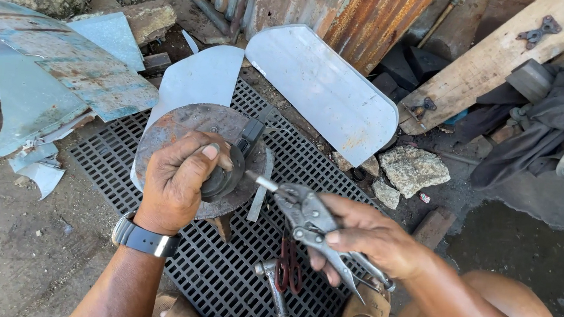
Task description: Using locking pliers to disassemble or repair a component of a power tool.
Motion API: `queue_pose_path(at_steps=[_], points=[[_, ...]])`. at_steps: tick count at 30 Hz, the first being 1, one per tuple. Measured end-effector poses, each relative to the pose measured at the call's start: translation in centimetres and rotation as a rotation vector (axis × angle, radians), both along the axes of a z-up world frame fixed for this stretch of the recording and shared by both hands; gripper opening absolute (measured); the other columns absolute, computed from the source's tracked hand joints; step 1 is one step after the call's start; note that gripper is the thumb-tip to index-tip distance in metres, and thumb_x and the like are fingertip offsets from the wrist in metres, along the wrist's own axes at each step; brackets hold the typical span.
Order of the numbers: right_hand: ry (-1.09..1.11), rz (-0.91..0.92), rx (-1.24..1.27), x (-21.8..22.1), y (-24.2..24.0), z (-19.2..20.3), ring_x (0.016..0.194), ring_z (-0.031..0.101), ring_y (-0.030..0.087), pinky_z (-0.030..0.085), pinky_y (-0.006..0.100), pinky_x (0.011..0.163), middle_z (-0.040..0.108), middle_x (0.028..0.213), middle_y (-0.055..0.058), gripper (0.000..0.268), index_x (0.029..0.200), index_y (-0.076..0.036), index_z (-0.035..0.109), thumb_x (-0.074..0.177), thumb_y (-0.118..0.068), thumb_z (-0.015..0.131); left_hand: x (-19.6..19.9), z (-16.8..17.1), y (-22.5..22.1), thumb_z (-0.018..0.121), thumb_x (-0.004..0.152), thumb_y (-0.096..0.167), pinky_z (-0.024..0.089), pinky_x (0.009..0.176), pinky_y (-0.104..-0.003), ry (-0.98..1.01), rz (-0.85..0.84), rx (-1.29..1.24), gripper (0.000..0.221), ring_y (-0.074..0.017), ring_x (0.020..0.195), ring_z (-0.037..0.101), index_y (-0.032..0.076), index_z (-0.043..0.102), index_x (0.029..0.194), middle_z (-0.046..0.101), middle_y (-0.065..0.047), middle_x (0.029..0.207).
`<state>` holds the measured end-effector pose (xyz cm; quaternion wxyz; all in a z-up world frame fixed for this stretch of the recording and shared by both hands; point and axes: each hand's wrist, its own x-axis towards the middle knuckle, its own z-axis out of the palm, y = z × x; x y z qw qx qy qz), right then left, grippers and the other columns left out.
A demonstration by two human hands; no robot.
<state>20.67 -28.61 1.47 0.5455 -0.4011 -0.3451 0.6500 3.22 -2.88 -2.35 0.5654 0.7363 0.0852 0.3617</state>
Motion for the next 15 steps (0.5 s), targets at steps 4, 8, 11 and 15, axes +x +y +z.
queue_pose_path(at_steps=[4, 8, 11, 15], points=[[-0.379, -0.14, 0.01, 0.1, -0.5, -1.4, 0.087, 0.061, 0.018, 0.061, 0.034, 0.075, 0.062, 0.097, 0.009, 0.067, 0.162, -0.008, 0.037, 0.101, -0.013, 0.063, -0.2, 0.7, 0.2, 0.048, 0.108, 0.039, 0.059, 0.087, -0.045, -0.01, -0.005, 0.0, 0.037, -0.0253, 0.094, 0.068, 0.014, 0.071, 0.096, 0.071, -0.003, 0.095], [-0.975, -0.258, 0.056, -1.1, 0.2, -1.1, 0.138, 0.052, 0.037, 0.045, 0.063, 0.122, 0.053, 0.15, 0.009, 0.058, 0.153, -0.021, 0.047, 0.098, -0.028, 0.065, -0.2, 0.7, 0.0, 0.048, 0.106, 0.041, 0.058, 0.081, -0.045, 0.034, -0.001, -0.011, 0.034, -0.0241, 0.091, 0.067, 0.015, 0.07, 0.104, 0.07, -0.003, 0.097], [-1.072, -0.273, 0.114, -1.3, 0.3, -1.7, 0.105, 0.062, 0.029, 0.049, 0.06, 0.097, 0.064, 0.125, 0.005, 0.056, 0.151, -0.022, 0.051, 0.098, -0.026, 0.069, -0.3, 0.8, 0.1, 0.048, 0.106, 0.037, 0.059, 0.082, -0.044, 0.041, 0.01, -0.013, 0.032, -0.0242, 0.091, 0.068, 0.014, 0.071, 0.103, 0.07, -0.003, 0.096], [-1.206, -0.252, 0.167, -0.9, 0.2, -3.0, 0.093, 0.064, 0.028, 0.056, 0.065, 0.09, 0.063, 0.124, 0.003, 0.055, 0.151, -0.028, 0.05, 0.099, -0.031, 0.069, -0.3, 1.1, 0.3, 0.049, 0.106, 0.034, 0.058, 0.083, -0.041, 0.018, 0.001, -0.023, 0.032, -0.0225, 0.09, 0.069, 0.011, 0.071, 0.102, 0.071, -0.004, 0.093]])
